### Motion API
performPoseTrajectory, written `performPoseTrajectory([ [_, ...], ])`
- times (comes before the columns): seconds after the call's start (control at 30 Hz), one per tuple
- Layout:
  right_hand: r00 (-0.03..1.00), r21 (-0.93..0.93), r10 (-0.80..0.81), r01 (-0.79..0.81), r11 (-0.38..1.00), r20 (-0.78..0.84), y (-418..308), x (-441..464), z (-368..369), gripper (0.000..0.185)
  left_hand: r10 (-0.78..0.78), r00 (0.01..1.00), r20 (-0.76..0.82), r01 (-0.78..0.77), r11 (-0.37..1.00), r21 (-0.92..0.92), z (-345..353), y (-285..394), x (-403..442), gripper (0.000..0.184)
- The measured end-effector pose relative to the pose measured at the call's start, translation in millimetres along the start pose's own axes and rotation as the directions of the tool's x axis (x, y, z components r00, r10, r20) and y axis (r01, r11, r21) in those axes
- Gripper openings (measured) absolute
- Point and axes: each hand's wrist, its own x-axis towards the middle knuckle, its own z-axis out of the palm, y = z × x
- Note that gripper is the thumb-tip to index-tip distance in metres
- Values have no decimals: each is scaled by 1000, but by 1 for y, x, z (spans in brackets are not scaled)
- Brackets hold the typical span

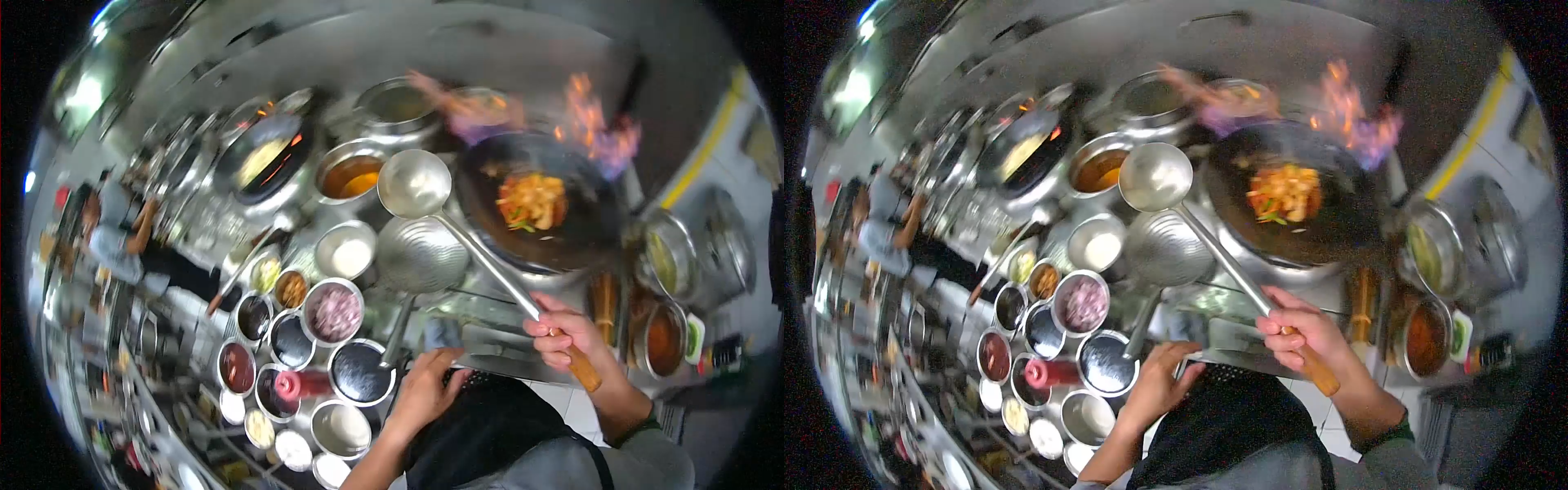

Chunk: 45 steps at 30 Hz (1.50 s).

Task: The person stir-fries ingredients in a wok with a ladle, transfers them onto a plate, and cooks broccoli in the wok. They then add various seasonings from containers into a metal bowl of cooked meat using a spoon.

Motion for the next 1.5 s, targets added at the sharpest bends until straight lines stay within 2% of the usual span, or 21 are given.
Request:
performPoseTrajectory([
  [0.07,978,-153,-112,84,985,-179,-23,-35,2,48,186,981,-61,-184,982,31,12,15,35,35],
  [0.13,890,-535,-304,83,841,-341,-38,-49,-12,49,341,938,-65,-332,936,120,30,35,79,44],
  [0.2,824,-802,-362,-172,572,-435,-63,-55,-32,49,433,900,-59,-410,883,227,58,57,122,55],
  [0.23,806,-865,-398,-258,430,-438,-75,-60,-43,51,502,858,-110,-454,841,294,76,64,140,48],
  [0.3,782,-896,-453,-432,102,-428,-96,-75,-39,58,430,903,14,-415,862,292,111,59,165,40],
  [0.33,790,-892,-498,-446,-67,-358,-105,-83,-52,59,388,918,76,-393,872,291,126,54,171,37],
  [0.4,816,-800,-539,-458,-387,-207,-118,-107,-94,61,450,893,-23,-425,858,288,138,49,162,24],
  [0.5,900,-851,-427,-154,-503,90,-159,-168,-111,62,439,893,-95,-403,877,262,112,91,137,16],
  [0.57,881,-918,-327,-387,-84,-341,-171,-166,-72,61,434,896,-94,-397,878,266,119,90,143,15],
  [0.6,831,-856,-296,-512,-73,-471,-179,-162,-63,61,457,882,-116,-415,869,269,124,89,153,15],
  [0.7,828,-766,-534,-229,-600,171,-174,-142,-146,60,453,886,-94,-405,857,318,146,54,149,13],
  [0.8,751,-573,-661,-537,-619,11,-145,-145,-122,59,482,874,-71,-448,852,271,147,35,106,13],
  [0.87,765,-709,-642,-428,-560,45,-149,-163,-138,63,534,838,-110,-513,840,177,132,50,80,13],
  [0.93,813,-879,-577,-212,-427,84,-141,-182,-141,66,475,875,-92,-429,850,306,117,70,93,14],
  [0.97,846,-951,-529,-219,-219,-73,-146,-190,-118,68,474,872,-122,-436,866,245,107,86,107,14],
  [1.07,900,-951,-354,-299,-79,-254,-166,-204,-106,69,500,850,-165,-466,860,207,98,97,137,13],
  [1.1,879,-923,-367,-368,-111,-305,-167,-201,-96,66,504,848,-166,-470,858,207,102,94,144,13],
  [1.2,883,-817,-454,-174,-550,118,-165,-174,-132,63,480,866,-140,-440,865,242,130,62,153,13],
  [1.33,738,-684,-672,-522,-510,-62,-130,-152,-107,61,491,865,-100,-452,851,268,151,17,110,13],
  [1.37,743,-638,-667,-484,-598,62,-125,-160,-119,64,499,864,-68,-470,848,246,146,13,85,14],
  [1.5,830,-893,-553,-302,-334,-74,-134,-200,-115,65,492,863,-113,-451,852,265,106,59,90,16],
])
